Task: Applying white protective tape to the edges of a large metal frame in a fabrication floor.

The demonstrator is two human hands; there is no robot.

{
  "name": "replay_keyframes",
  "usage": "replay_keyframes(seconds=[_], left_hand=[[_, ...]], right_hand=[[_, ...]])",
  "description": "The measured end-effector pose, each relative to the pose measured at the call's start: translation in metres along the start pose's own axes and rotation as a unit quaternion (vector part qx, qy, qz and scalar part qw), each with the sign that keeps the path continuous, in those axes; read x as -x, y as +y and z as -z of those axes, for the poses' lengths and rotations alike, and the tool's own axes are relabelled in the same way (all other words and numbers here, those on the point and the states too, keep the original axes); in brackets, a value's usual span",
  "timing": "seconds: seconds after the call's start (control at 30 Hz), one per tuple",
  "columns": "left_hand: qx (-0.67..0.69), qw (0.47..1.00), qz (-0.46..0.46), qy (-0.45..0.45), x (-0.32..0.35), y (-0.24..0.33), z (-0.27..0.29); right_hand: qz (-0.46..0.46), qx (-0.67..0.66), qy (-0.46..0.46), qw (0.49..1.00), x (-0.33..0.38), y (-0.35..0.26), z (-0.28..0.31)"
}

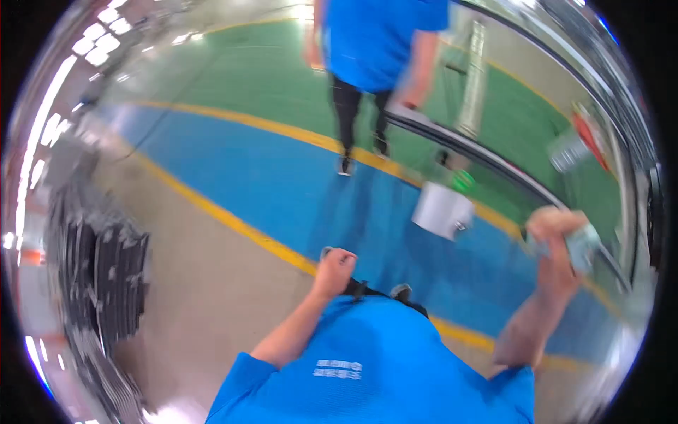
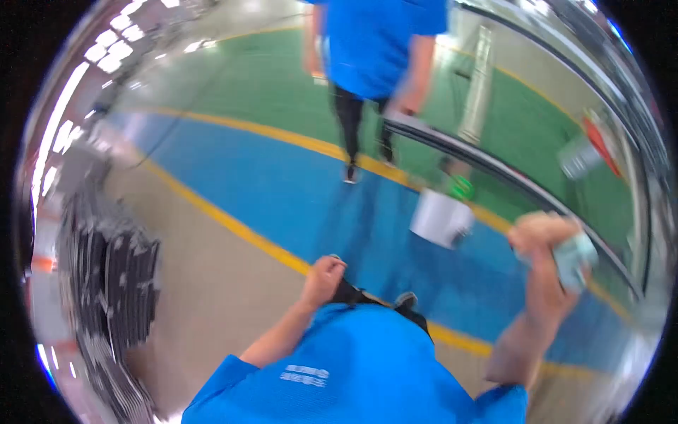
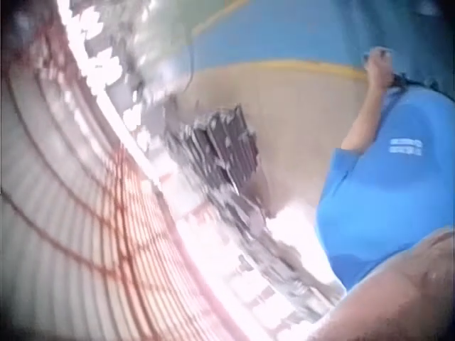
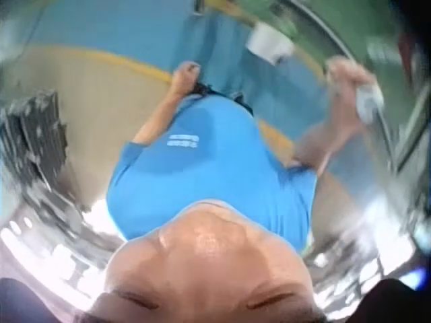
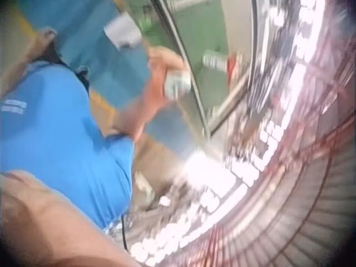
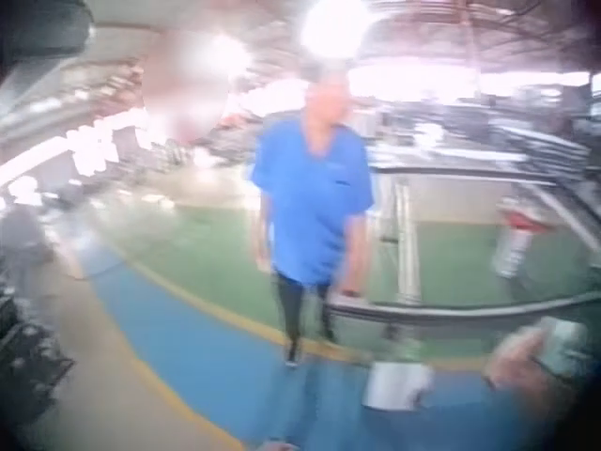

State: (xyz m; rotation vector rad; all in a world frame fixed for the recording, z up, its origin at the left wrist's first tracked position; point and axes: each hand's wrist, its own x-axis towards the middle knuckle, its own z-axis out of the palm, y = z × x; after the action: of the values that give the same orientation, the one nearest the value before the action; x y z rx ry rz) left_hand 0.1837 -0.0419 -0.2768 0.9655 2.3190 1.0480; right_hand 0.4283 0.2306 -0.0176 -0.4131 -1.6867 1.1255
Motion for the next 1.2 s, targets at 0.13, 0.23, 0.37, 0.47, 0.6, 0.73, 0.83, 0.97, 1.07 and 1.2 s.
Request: replay_keyframes(seconds=[0.13,0.23,0.37,0.47,0.6,0.73,0.83,0.97,1.07,1.2], left_hand=[[0.048,0.987,0.018,-0.151,0.003,0.073,-0.066],[-0.019,0.971,-0.032,-0.235,-0.009,0.080,-0.107],[0.067,0.964,0.066,-0.248,-0.038,0.085,-0.170],[0.014,0.986,0.072,-0.151,-0.079,0.071,-0.211],[0.123,0.976,-0.069,-0.166,-0.157,0.106,-0.208],[0.046,0.972,-0.082,-0.214,-0.223,0.064,-0.298],[0.091,0.954,-0.018,-0.286,-0.236,0.076,-0.323],[0.138,0.944,0.063,-0.295,-0.232,0.078,-0.300],[0.107,0.951,0.063,-0.285,-0.227,0.088,-0.283],[0.075,0.953,0.071,-0.286,-0.202,0.088,-0.277]], right_hand=[[-0.249,0.137,0.094,0.954,0.031,0.021,0.103],[-0.322,0.195,0.075,0.924,0.055,0.061,0.146],[-0.389,0.265,0.017,0.882,0.095,0.160,0.176],[-0.418,0.244,-0.046,0.874,0.109,0.232,0.160],[-0.416,0.201,-0.149,0.874,0.118,0.296,0.139],[-0.604,-0.022,-0.137,0.785,0.136,0.354,0.149],[-0.713,-0.084,-0.046,0.694,0.146,0.390,0.167],[-0.714,-0.208,-0.070,0.665,0.162,0.445,0.156],[-0.743,-0.215,-0.021,0.633,0.162,0.461,0.145],[-0.772,-0.255,-0.119,0.570,0.198,0.515,0.167]])
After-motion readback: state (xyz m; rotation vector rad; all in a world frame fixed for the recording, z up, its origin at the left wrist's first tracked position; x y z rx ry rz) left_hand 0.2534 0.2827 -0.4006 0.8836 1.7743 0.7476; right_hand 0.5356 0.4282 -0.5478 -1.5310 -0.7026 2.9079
